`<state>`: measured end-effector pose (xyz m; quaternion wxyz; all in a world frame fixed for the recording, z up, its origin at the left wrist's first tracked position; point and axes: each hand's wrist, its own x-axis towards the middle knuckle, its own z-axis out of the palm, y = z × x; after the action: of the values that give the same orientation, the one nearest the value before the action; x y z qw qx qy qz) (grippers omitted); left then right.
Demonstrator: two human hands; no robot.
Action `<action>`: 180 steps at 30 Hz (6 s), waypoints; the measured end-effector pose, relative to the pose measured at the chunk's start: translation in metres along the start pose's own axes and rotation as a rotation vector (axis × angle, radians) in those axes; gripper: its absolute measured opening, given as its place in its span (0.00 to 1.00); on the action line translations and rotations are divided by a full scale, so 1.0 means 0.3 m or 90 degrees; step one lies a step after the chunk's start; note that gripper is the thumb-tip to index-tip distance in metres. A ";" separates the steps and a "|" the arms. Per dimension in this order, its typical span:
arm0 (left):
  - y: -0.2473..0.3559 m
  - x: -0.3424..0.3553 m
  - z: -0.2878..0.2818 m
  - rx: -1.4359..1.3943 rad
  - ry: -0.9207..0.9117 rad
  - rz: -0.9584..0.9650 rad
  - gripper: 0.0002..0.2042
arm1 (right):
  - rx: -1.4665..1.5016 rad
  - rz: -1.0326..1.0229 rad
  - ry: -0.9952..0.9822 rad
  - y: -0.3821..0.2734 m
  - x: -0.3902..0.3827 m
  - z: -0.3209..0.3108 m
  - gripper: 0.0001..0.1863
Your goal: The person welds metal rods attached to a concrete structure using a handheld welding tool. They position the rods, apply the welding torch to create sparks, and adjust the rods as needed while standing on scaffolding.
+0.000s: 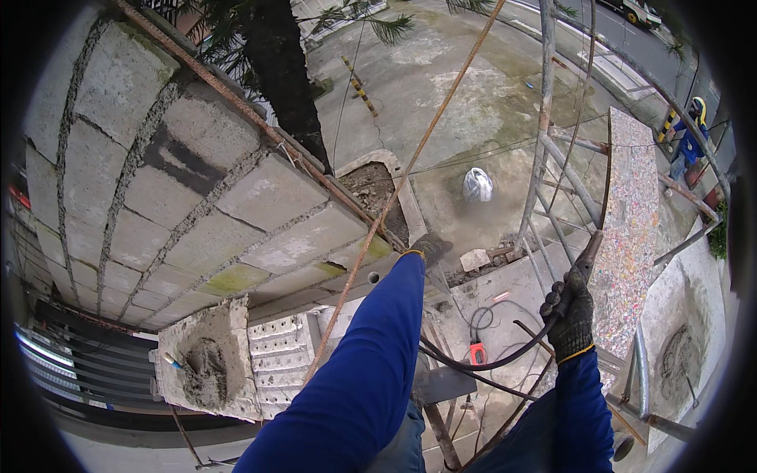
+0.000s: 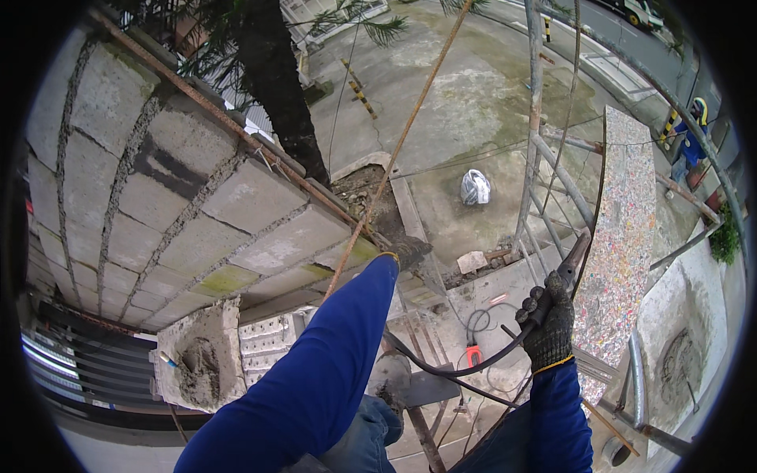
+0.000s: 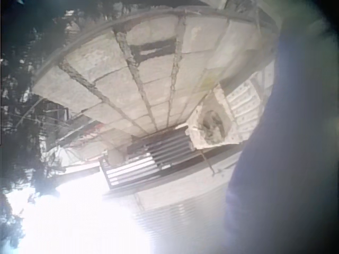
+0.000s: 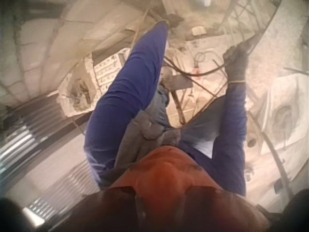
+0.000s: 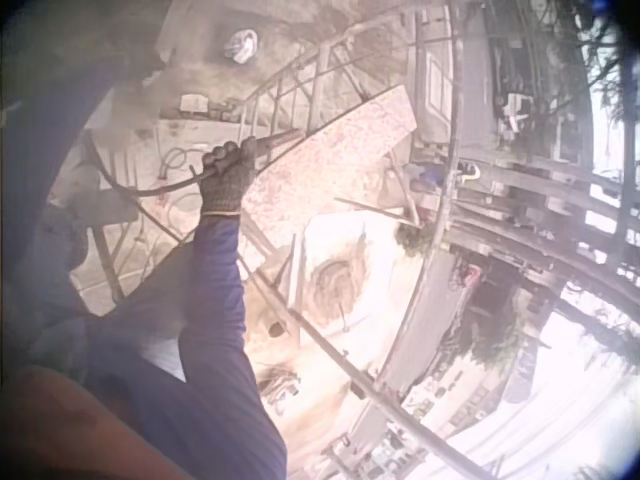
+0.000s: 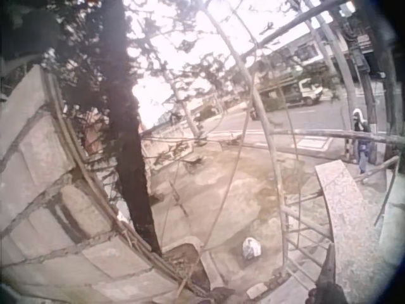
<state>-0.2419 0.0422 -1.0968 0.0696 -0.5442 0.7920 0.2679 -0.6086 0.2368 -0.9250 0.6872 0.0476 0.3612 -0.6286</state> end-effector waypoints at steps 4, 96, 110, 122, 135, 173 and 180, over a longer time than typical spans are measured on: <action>-0.053 -0.071 0.022 -0.143 -0.069 -0.168 0.23 | -0.115 -0.134 -0.037 0.090 -0.119 0.095 0.11; 0.051 -1.099 -0.258 -0.752 0.292 -0.400 0.17 | -0.188 -0.243 0.213 0.073 -0.435 0.433 0.13; 0.410 -1.424 -0.322 0.385 0.088 0.236 0.15 | 0.000 -0.040 0.556 -0.153 -1.091 -0.063 0.11; 0.855 -1.430 -0.619 -0.098 -0.112 0.015 0.13 | 0.167 -0.206 0.661 -0.326 -1.302 -0.059 0.12; 0.994 -1.431 -0.760 -0.238 -0.141 -0.158 0.22 | -0.448 -0.054 0.475 -0.378 -1.370 -0.037 0.24; 0.605 -1.338 -0.585 -0.521 -0.221 -0.396 0.23 | -1.141 0.129 0.177 0.249 -0.630 -0.435 0.27; 0.730 -1.468 -0.763 -0.256 -0.141 -0.123 0.16 | -0.330 0.102 0.039 0.308 -1.063 0.351 0.22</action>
<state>-0.2219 0.3487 -0.6496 0.0716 -0.5875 0.6545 0.4705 -0.4635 0.4655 -0.7062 0.7126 -0.0823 0.5256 -0.4573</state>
